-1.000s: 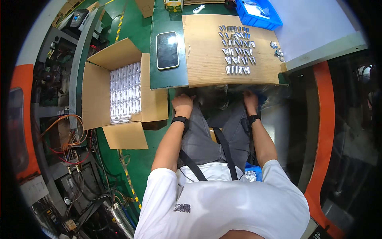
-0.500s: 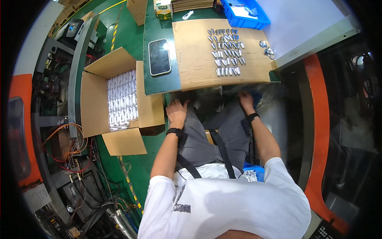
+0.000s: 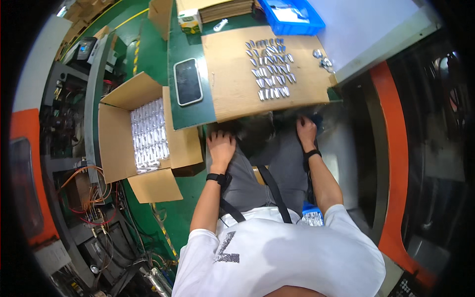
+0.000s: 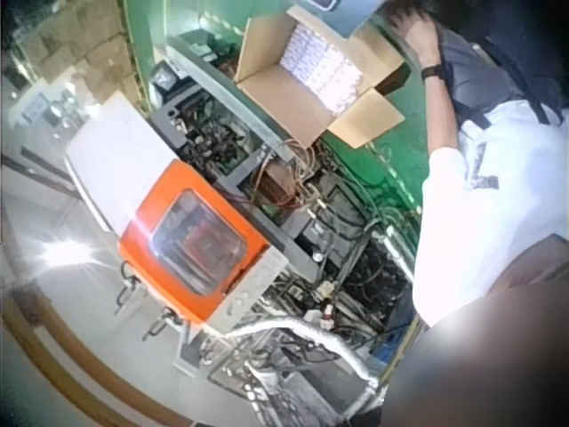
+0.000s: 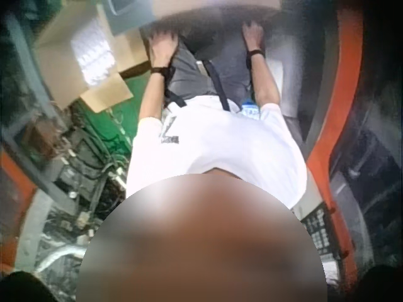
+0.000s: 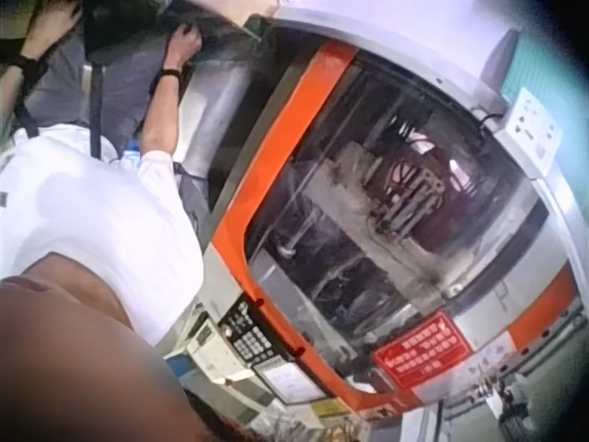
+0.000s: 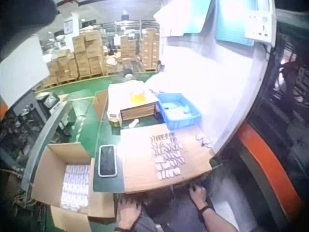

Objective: Operating an injection molding machine and inspecting the produced plastic parts before placing them into a sorting grid or box.

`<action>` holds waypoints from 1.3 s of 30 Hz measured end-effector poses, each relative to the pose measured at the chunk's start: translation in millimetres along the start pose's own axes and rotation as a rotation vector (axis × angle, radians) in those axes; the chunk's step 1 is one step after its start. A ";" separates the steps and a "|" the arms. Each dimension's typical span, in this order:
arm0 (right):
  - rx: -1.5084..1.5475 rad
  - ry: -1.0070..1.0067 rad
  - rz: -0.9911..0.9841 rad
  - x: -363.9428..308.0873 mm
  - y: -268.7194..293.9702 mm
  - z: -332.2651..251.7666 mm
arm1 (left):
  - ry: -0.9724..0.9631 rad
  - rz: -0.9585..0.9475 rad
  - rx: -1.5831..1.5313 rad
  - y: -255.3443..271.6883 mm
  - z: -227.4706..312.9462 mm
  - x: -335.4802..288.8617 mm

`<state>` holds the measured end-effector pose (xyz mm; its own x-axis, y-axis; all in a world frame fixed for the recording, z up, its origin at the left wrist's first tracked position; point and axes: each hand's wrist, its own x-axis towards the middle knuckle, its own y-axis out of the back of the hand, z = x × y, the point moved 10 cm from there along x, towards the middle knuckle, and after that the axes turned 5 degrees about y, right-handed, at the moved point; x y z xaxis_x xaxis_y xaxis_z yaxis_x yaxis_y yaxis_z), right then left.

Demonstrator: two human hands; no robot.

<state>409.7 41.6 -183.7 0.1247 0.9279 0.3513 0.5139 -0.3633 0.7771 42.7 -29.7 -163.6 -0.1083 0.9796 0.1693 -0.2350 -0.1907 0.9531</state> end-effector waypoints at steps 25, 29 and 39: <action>0.152 -0.083 -0.093 16.7 -12.1 -27.4 | 0.095 -0.317 -0.165 -20.7 -60.5 30.9; 0.105 -0.099 -0.185 -5.2 -18.8 -23.5 | 0.198 -0.012 -0.015 -9.2 -44.9 12.0; 0.160 -0.080 -0.236 1.0 -42.7 7.2 | 0.125 0.021 0.071 -3.2 -29.9 3.2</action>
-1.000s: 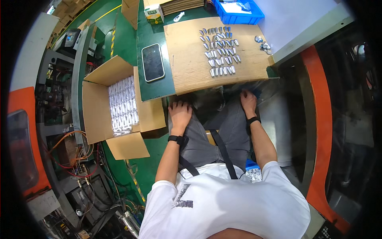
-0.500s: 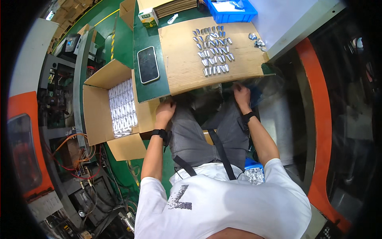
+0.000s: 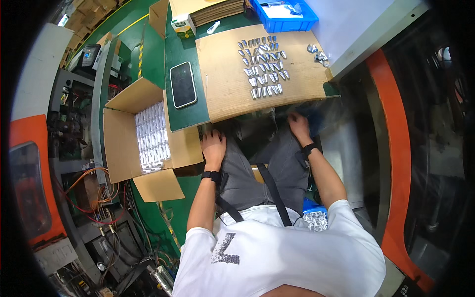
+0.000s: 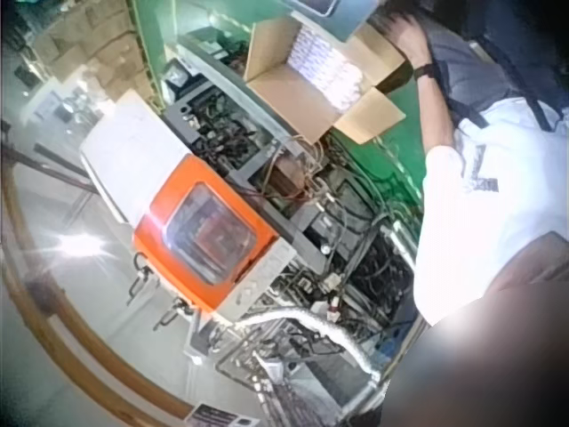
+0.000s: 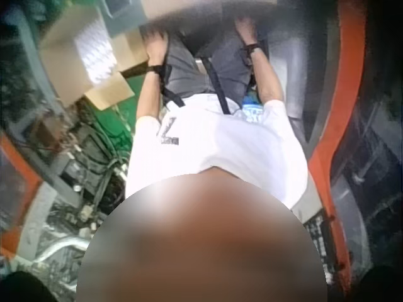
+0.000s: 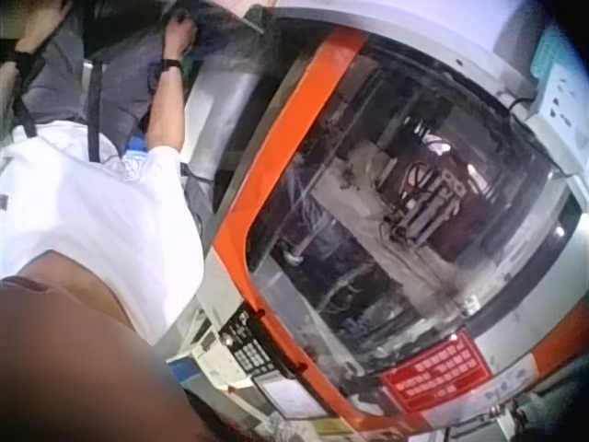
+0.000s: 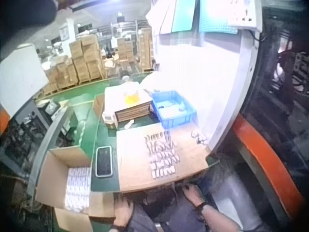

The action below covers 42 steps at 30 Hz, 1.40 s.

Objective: Operating an injection molding machine and inspecting the produced plastic parts before placing them into a sorting grid or box.

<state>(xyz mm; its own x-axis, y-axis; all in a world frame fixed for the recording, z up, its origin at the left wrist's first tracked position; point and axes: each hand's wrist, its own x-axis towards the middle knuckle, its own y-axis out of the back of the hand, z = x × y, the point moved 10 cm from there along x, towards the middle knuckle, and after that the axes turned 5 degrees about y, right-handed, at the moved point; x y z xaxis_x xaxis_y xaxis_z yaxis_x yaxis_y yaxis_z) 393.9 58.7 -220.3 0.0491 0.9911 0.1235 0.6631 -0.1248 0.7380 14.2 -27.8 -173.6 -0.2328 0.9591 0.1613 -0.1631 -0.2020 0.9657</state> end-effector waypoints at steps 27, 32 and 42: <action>-0.200 0.078 -0.130 5.5 -14.2 -21.6 | 0.125 -0.409 0.134 -44.5 -7.1 37.3; -0.093 0.091 -0.126 9.2 -9.4 -7.3 | 0.132 -0.301 0.094 -37.3 -6.5 33.6; -0.119 0.102 -0.125 9.2 -15.9 3.5 | 0.136 -0.227 0.070 -33.4 -4.6 40.0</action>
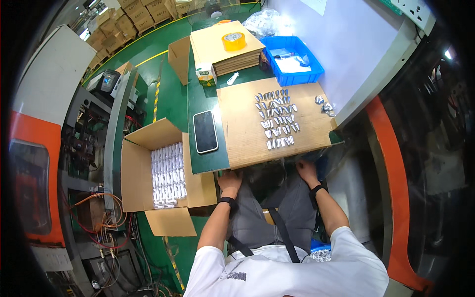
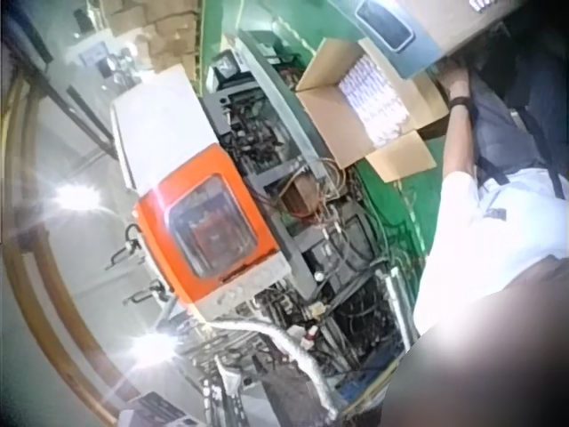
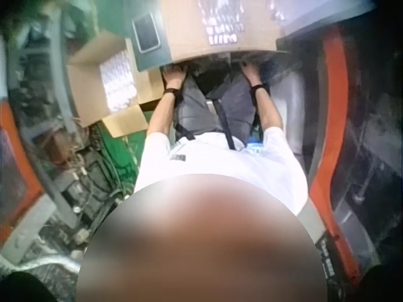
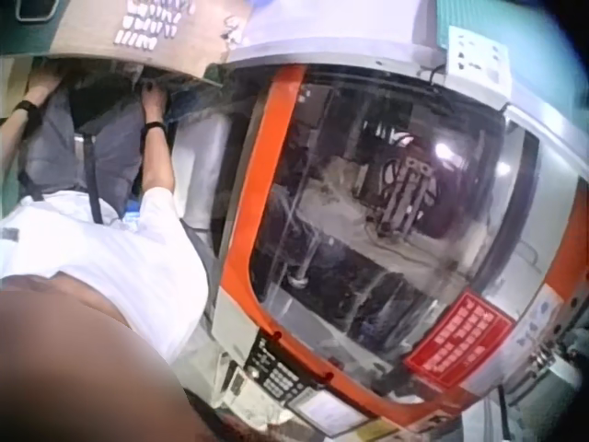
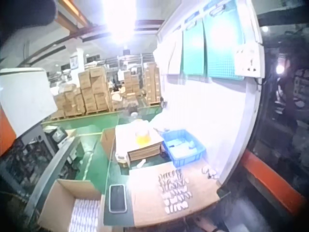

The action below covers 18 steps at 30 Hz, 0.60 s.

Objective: Operating an injection molding machine and inspecting the produced plastic parts before placing them into a sorting grid or box.

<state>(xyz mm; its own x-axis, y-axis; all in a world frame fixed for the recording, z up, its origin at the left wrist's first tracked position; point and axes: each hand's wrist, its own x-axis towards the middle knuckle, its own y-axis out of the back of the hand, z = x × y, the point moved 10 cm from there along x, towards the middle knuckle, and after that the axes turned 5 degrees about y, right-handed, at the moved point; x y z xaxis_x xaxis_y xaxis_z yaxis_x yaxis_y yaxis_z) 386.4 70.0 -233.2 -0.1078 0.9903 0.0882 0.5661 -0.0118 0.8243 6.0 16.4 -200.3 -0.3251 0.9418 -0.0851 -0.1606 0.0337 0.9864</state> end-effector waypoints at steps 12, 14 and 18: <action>-0.019 -0.021 0.020 -1.2 2.7 -8.0 | -0.066 0.170 -0.145 8.6 -95.0 -1.2; -0.058 -0.072 -0.074 -1.0 -6.7 -3.2 | -0.033 0.089 -0.064 -7.2 -105.8 -8.5; -0.104 0.014 -0.038 -0.2 -1.7 -9.6 | 0.106 0.066 -0.135 -14.5 -103.9 -5.4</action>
<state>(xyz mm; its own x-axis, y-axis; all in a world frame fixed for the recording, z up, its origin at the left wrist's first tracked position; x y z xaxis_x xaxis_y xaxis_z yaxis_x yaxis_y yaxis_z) 377.7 68.4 -229.2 -0.1396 0.9882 0.0627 0.4736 0.0111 0.8807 -86.7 -23.9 -228.8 -0.4345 0.8997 -0.0425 -0.2575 -0.0789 0.9631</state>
